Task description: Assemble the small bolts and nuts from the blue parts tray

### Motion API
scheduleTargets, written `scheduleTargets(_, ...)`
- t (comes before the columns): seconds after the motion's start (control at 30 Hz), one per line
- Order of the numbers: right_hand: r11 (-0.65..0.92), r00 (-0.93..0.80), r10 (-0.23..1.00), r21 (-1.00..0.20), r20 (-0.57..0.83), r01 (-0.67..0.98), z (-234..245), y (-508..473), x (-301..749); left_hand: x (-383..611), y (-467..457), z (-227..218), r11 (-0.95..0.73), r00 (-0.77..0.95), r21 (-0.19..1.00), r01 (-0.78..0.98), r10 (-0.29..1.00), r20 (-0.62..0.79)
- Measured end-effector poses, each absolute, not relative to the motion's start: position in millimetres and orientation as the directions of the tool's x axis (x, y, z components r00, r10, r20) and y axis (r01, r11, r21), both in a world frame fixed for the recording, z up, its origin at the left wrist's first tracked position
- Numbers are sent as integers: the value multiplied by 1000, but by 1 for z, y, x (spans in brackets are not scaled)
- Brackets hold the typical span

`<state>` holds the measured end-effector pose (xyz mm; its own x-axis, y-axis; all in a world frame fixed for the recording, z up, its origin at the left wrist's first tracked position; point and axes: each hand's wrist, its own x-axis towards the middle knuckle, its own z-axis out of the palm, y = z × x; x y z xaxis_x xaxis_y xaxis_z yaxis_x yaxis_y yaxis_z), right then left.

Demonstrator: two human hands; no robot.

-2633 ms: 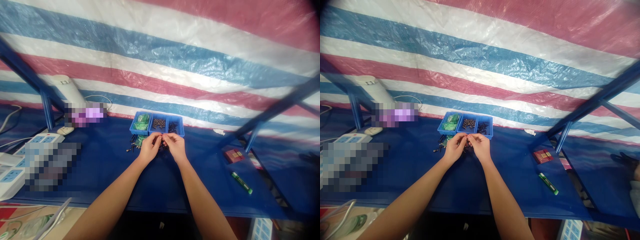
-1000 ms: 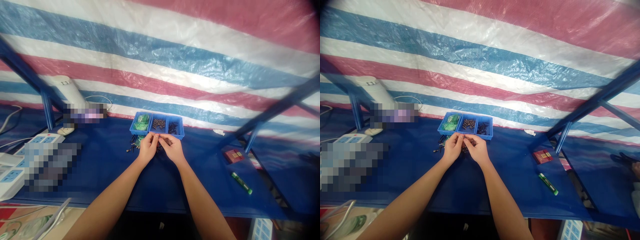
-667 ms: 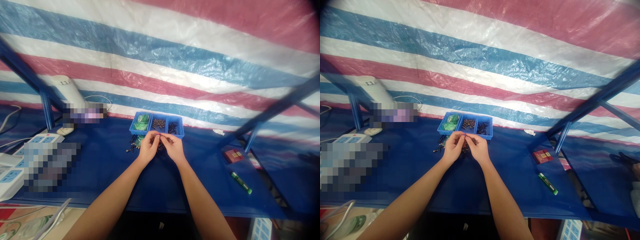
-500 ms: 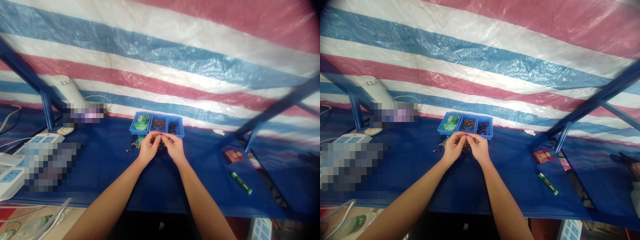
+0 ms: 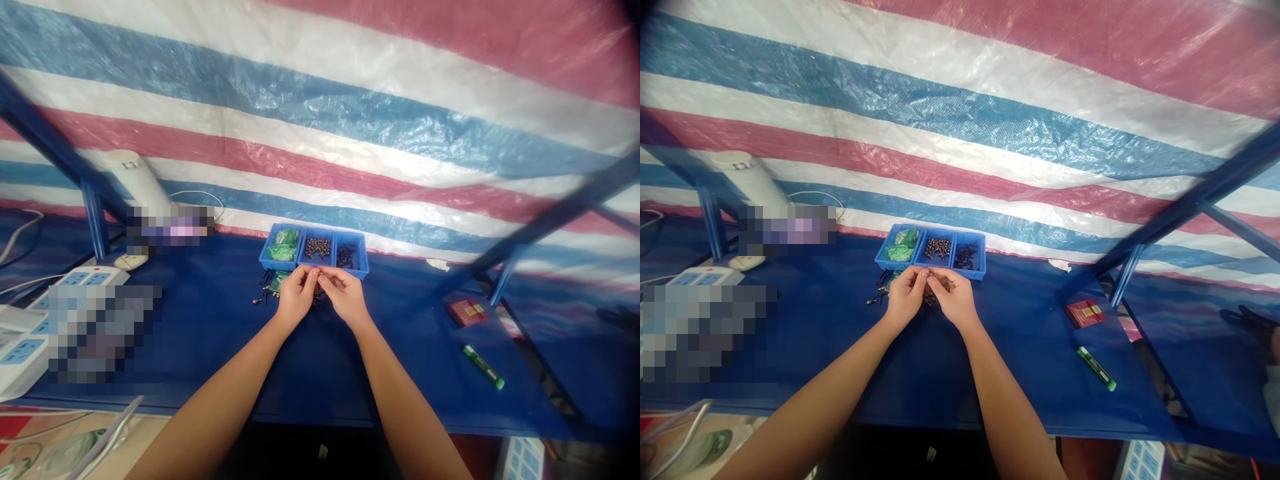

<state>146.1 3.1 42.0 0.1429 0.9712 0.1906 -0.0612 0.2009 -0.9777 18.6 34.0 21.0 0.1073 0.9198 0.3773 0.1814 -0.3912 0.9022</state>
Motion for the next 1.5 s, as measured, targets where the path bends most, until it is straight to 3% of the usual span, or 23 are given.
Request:
scheduleTargets(0.37,189,211,961,-981,178,-33,38,7,150,20,31,27,-369,138,927,67,924,358)
scheduleTargets(0.8,232,184,957,-973,225,-17,37,5,148,20,34,23,-356,128,927,122,931,341)
scheduleTargets(1.2,180,205,963,-984,178,7,37,6,151,21,34,20,-370,150,926,72,922,356)
scheduleTargets(1.5,241,141,957,-965,254,102,42,0,147,18,32,26,-372,132,909,185,926,353)
